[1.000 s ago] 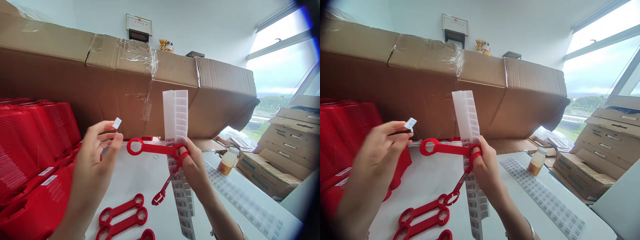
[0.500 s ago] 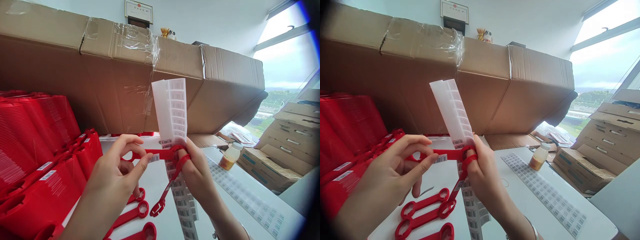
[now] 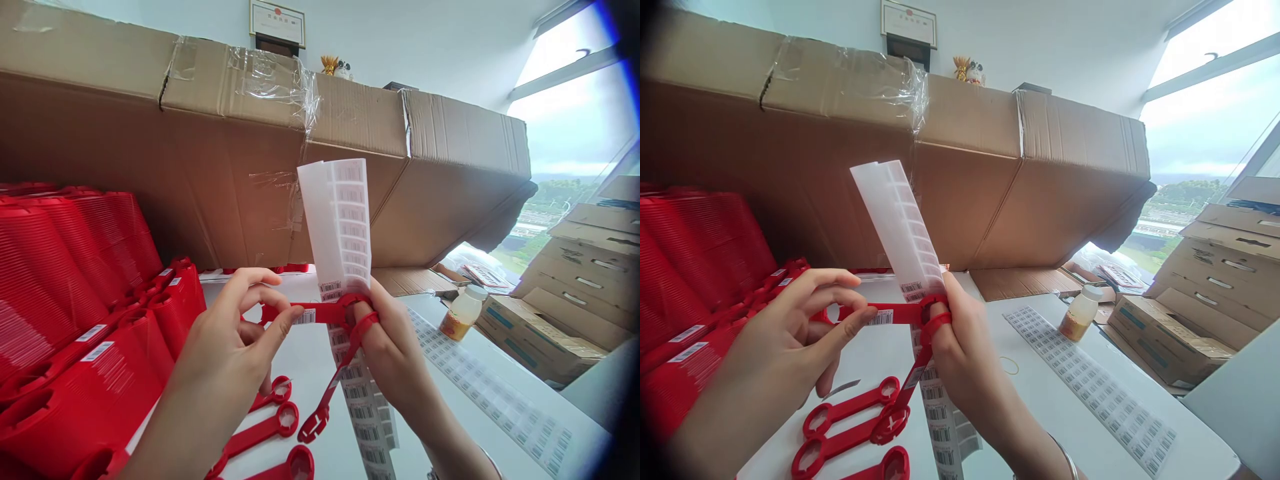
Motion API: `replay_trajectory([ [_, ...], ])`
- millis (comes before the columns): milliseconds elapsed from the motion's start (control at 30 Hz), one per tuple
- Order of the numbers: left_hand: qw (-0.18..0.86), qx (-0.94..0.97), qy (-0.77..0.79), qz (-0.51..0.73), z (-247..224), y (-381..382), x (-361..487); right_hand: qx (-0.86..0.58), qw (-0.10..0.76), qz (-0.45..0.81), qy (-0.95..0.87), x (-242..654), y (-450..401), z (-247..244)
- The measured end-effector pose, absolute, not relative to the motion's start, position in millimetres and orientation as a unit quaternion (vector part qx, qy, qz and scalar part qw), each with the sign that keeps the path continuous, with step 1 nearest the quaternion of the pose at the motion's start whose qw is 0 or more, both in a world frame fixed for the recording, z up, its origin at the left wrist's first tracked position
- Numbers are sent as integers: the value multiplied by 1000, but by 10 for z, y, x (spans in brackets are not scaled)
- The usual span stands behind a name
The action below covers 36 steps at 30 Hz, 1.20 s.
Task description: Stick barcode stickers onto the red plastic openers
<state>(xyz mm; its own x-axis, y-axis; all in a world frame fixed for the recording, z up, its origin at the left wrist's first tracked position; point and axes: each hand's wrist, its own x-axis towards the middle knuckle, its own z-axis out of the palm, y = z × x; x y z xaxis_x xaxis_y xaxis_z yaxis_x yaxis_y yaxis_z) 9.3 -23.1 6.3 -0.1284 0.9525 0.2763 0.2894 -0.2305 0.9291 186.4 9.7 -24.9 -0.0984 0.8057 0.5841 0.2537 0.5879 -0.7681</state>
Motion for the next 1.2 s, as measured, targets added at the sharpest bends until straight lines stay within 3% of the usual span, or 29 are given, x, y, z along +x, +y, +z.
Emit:
replay_trajectory([
  [567,267,572,564,533,117,-286,192,-363,558,303,-682,1856,84,-277],
  [1000,296,590,556,505,56,-205,115,-356,569,282,-685,1837,64,-287],
  [1100,246,611,586,471,17,-174,110,-356,573,291,-679,1820,67,-289],
  [1200,131,618,636,444,-11,-139,108,-359,575,289,-677,1818,110,-303],
])
